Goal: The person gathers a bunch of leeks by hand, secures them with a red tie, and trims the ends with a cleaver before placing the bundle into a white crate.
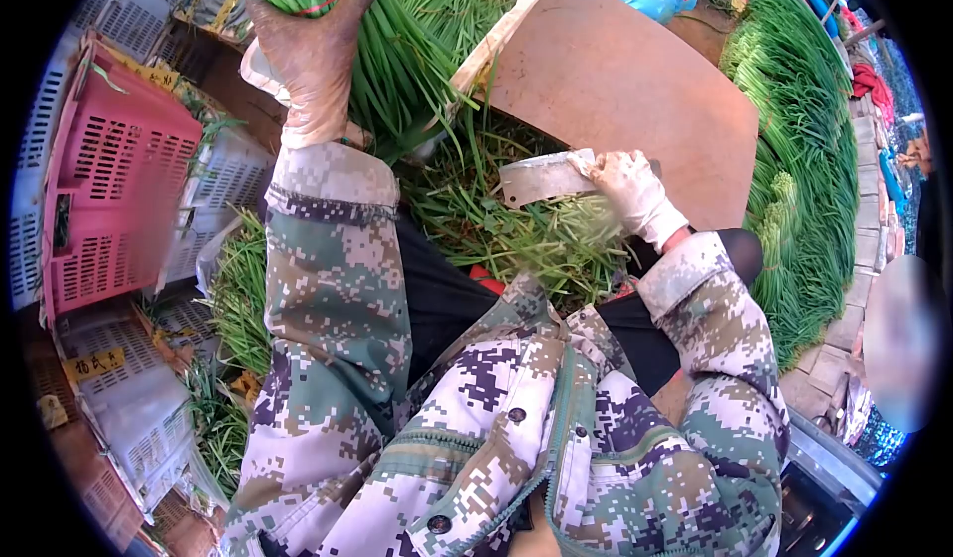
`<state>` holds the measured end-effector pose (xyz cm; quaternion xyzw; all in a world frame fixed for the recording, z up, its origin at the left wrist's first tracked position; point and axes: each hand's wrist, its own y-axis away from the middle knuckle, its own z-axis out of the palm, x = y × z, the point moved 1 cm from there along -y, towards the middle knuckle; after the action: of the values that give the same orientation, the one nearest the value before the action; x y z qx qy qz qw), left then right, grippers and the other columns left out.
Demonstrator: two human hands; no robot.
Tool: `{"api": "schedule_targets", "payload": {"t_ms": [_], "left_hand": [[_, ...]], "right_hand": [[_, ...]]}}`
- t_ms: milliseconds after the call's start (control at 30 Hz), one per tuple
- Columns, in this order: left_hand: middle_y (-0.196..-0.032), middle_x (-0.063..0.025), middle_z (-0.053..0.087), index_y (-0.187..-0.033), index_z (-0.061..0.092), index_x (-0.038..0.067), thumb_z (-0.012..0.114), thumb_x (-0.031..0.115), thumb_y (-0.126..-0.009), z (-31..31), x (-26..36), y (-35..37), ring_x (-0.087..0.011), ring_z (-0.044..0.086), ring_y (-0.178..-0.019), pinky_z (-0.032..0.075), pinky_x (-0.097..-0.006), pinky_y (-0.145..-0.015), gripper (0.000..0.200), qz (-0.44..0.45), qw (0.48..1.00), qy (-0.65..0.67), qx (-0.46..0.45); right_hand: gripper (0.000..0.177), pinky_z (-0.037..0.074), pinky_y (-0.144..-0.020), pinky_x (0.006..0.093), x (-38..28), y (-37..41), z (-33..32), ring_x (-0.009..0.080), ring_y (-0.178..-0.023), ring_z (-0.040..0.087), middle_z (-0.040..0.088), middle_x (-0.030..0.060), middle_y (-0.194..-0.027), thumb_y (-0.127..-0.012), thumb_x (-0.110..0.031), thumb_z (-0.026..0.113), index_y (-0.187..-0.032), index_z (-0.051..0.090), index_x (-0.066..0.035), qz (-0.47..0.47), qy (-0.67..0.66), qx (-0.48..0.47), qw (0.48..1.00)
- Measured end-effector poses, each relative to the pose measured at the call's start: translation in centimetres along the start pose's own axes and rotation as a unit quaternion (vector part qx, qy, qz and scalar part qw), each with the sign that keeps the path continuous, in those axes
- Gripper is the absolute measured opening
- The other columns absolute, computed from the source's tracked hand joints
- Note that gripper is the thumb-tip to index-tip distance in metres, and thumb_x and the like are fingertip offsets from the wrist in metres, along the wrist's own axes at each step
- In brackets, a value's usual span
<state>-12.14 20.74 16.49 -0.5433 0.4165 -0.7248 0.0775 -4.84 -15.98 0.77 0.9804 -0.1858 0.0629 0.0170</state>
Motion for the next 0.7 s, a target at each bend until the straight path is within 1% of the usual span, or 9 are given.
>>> {"api": "schedule_targets", "payload": {"t_ms": [33,100,167,200,333,433,567,633,700], "left_hand": [[-0.112,-0.0092,0.059,-0.121,0.048,0.001,0.09,0.012,-0.056,0.0,0.2,0.1,-0.0196,0.058,-0.101,0.048,-0.0324,-0.09,0.078,-0.006,1.0,-0.016,0.002],[-0.113,-0.0091,0.058,-0.122,0.047,0.001,0.089,0.012,-0.056,0.2,0.6,0.1,-0.0197,0.058,-0.101,0.048,-0.0326,-0.09,0.078,-0.01,0.999,-0.032,0.007],[-0.112,-0.0093,0.059,-0.121,0.048,0.0,0.089,0.011,-0.056,0.2,0.7,0.2,-0.0192,0.058,-0.101,0.048,-0.0322,-0.09,0.078,-0.014,0.998,0.062,0.0],[-0.112,-0.0093,0.059,-0.121,0.048,0.0,0.089,0.011,-0.056,-0.2,0.3,0.2,-0.0192,0.058,-0.101,0.048,-0.0322,-0.09,0.078,-0.015,0.998,0.057,0.004],[-0.112,-0.0094,0.059,-0.12,0.048,-0.001,0.089,0.008,-0.056,-0.8,-0.1,0.3,-0.018,0.058,-0.099,0.048,-0.0312,-0.09,0.077,-0.014,1.0,0.02,0.012],[-0.112,-0.0091,0.059,-0.12,0.048,-0.001,0.088,0.006,-0.056,-0.6,0.2,0.1,-0.0175,0.058,-0.098,0.048,-0.0314,-0.089,0.076,-0.031,1.0,-0.002,0.002],[-0.111,-0.0085,0.059,-0.121,0.048,0.001,0.088,0.006,-0.057,-0.6,0.0,0.4,-0.0177,0.058,-0.098,0.049,-0.0322,-0.088,0.076,-0.008,1.0,0.019,0.012],[-0.111,-0.0079,0.059,-0.121,0.046,0.002,0.087,0.005,-0.059,-0.5,-0.1,0.6,-0.018,0.058,-0.098,0.049,-0.0325,-0.088,0.075,0.004,0.996,0.089,-0.008],[-0.11,-0.0076,0.058,-0.12,0.046,0.002,0.087,0.005,-0.06,-0.4,0.2,0.6,-0.0182,0.058,-0.098,0.049,-0.0328,-0.088,0.073,0.004,0.996,0.084,-0.01]], "right_hand": [[0.041,0.042,-0.076,0.0386,0.7,-0.3,0.3,0.0219,-0.089,0.059,0.059,0.0049,-0.094,-0.083,-0.015,0.05,-0.124,0.055,-0.019,-0.035,0.009,0.031,0.999],[0.039,0.042,-0.078,0.0399,1.8,-0.8,0.9,0.0216,-0.092,0.059,0.059,0.0046,-0.097,-0.085,-0.016,0.048,-0.123,0.054,-0.02,-0.049,0.016,0.014,0.999],[0.048,0.042,-0.084,0.0396,2.1,-1.3,1.3,0.0229,-0.096,0.058,0.059,0.006,-0.104,-0.083,-0.02,0.054,-0.131,0.051,-0.025,-0.04,0.041,-0.051,0.997],[0.044,0.041,-0.085,0.04,2.2,-1.3,1.5,0.0218,-0.098,0.057,0.059,0.0048,-0.106,-0.087,-0.017,0.046,-0.129,0.053,-0.026,-0.041,0.036,-0.064,0.996],[0.043,0.041,-0.087,0.0395,3.9,-0.2,1.9,0.0215,-0.1,0.057,0.059,0.0044,-0.107,-0.086,-0.017,0.047,-0.128,0.054,-0.025,-0.036,0.072,-0.095,0.992],[0.038,0.04,-0.087,0.0416,6.0,1.7,1.4,0.0218,-0.099,0.058,0.06,0.0042,-0.103,-0.087,-0.019,0.049,-0.124,0.056,-0.024,-0.029,0.075,-0.032,0.996],[0.043,0.041,-0.085,0.0399,8.4,6.1,-2.1,0.0225,-0.097,0.057,0.06,0.0051,-0.101,-0.084,-0.012,0.05,-0.126,0.057,-0.022,0.025,0.078,-0.062,0.995],[0.046,0.041,-0.084,0.0401,9.7,8.2,-4.5,0.0221,-0.096,0.056,0.059,0.0046,-0.099,-0.082,-0.009,0.051,-0.127,0.057,-0.019,0.006,0.086,0.011,0.996],[0.05,0.042,-0.078,0.0376,9.5,8.6,-5.8,0.0208,-0.088,0.055,0.056,0.0024,-0.093,-0.079,-0.006,0.054,-0.127,0.057,-0.018,0.004,0.104,0.032,0.994]]}}
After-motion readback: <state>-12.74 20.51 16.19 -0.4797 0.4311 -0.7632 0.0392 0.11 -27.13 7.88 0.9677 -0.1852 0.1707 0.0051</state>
